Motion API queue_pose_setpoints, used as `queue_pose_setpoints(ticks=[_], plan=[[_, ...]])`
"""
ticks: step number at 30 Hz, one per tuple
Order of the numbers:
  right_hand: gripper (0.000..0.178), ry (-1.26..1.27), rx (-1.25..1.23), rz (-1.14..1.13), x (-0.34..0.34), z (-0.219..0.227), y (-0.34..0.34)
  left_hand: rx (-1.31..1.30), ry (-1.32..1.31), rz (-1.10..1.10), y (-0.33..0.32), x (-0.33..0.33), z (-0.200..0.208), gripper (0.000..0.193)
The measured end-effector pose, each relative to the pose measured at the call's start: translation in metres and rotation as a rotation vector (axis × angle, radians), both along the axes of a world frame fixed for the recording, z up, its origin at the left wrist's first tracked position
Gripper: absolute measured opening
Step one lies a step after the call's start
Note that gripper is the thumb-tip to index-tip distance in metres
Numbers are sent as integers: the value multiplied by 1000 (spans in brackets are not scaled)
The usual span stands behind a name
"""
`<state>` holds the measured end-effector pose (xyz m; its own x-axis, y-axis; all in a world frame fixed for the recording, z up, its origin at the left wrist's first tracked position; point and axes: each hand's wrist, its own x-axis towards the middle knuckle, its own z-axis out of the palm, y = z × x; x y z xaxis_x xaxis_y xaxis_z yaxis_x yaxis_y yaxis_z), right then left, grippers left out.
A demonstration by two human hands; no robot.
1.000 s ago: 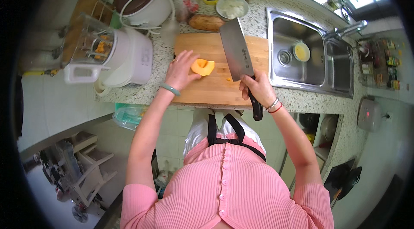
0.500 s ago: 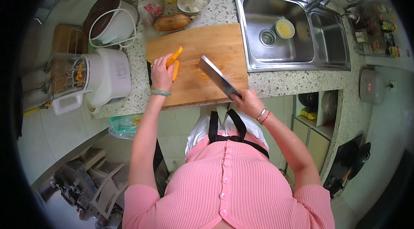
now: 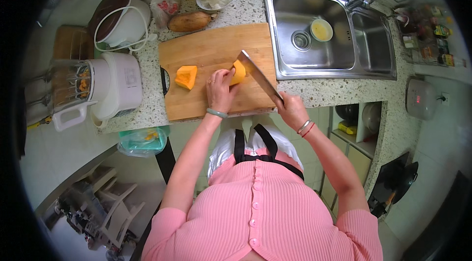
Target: The person uses a cleaver to slice and dice a piece of orange pumpkin on a wooden cutting board. They repeatedly cut the pumpkin into small cubes and transfer the diced pieces into a white food processor located to the left of the workspace.
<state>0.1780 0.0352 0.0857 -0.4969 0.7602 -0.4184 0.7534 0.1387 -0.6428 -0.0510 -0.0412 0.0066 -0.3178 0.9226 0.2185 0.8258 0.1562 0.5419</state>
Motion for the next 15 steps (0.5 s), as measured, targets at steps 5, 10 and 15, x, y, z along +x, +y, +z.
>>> queue_pose_setpoints(ticks=[5,10,15], plan=[[24,-23,203,165,-4,-2,-17,115,-115,161,-17,11,-2,45],[23,-67,248,231,-1,-1,-24,87,-149,208,-16,8,-6,40],[26,-184,188,241,-8,5,-24,140,-183,196,-16,5,-11,36]])
